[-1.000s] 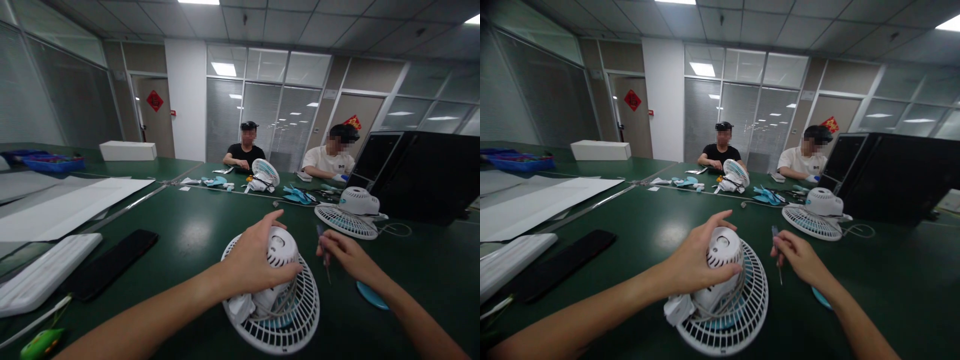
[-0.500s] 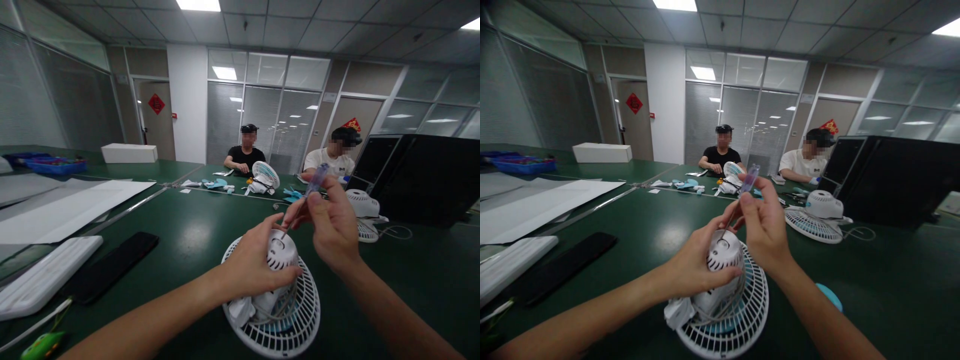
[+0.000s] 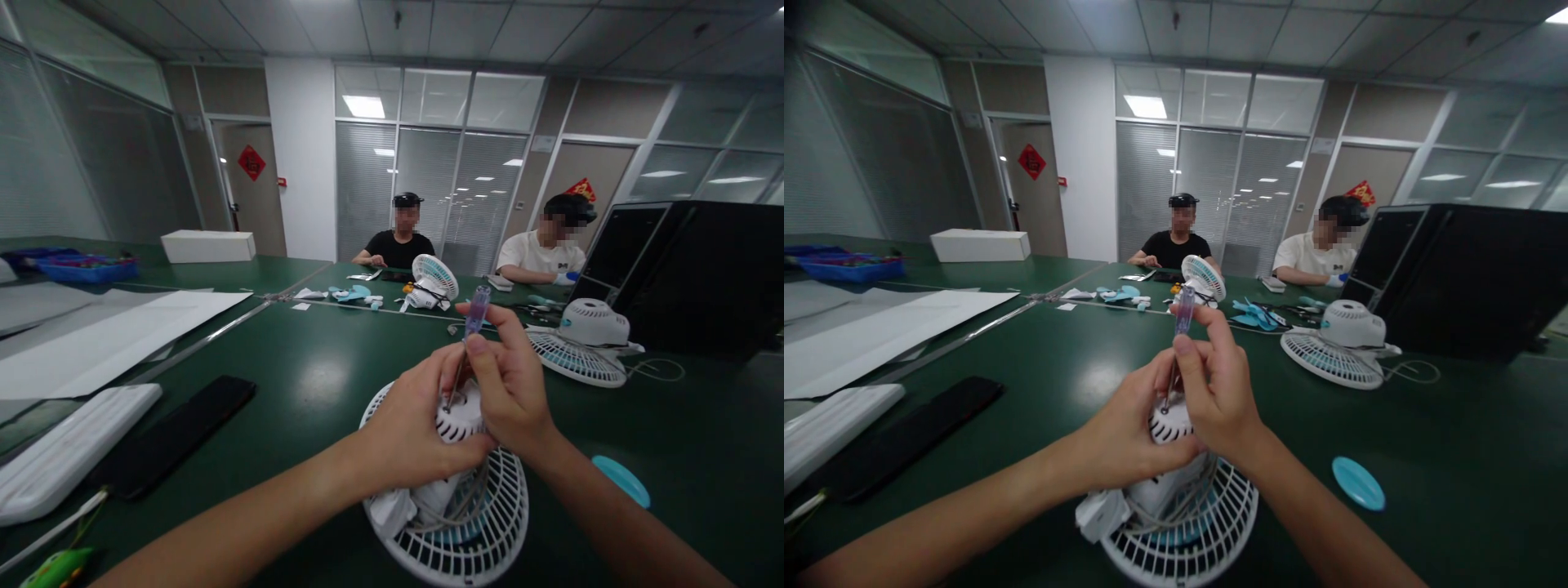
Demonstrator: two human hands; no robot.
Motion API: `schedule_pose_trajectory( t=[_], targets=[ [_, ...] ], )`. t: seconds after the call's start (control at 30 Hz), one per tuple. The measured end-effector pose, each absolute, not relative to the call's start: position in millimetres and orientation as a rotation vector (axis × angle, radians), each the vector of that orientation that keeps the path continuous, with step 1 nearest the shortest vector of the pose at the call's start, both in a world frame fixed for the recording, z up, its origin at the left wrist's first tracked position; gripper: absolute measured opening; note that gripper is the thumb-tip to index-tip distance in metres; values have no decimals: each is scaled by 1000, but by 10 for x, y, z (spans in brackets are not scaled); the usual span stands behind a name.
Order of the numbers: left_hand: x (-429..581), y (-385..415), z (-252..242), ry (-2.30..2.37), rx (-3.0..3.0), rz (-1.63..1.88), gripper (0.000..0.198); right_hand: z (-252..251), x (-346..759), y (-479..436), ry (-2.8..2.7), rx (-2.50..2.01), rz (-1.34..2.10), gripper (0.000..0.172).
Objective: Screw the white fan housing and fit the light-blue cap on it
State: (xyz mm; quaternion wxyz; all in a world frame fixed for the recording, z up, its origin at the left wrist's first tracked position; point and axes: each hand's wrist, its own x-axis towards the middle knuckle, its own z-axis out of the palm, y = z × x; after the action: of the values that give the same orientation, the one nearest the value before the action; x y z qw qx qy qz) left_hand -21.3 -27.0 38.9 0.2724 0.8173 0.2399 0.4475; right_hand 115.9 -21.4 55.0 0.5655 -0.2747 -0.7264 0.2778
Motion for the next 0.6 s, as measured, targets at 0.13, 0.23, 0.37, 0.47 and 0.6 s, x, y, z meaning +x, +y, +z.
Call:
schedule_pose_trajectory(
  t=[0.13, 0.23, 0.37, 0.47, 0.6],
  targets=[
    [-209, -255, 363, 635, 2208, 1209, 57, 575, 1168, -239, -1715, -616, 568, 18],
    [-208, -251, 341, 667, 2222, 1204, 53, 611, 1154, -264, -1698, -621, 531, 19],
    [-210, -262, 335, 706, 2253, 1189, 28, 632, 1125, -280, -1657, -628, 565, 49],
    [-212, -267, 345, 713, 2264, 1191, 18, 639, 1147, -286, -1693, -667, 508, 65],
    [-223, -275, 369, 657, 2285, 1156, 28, 690, 1206, -308, -1738, -634, 479, 45]
  ],
)
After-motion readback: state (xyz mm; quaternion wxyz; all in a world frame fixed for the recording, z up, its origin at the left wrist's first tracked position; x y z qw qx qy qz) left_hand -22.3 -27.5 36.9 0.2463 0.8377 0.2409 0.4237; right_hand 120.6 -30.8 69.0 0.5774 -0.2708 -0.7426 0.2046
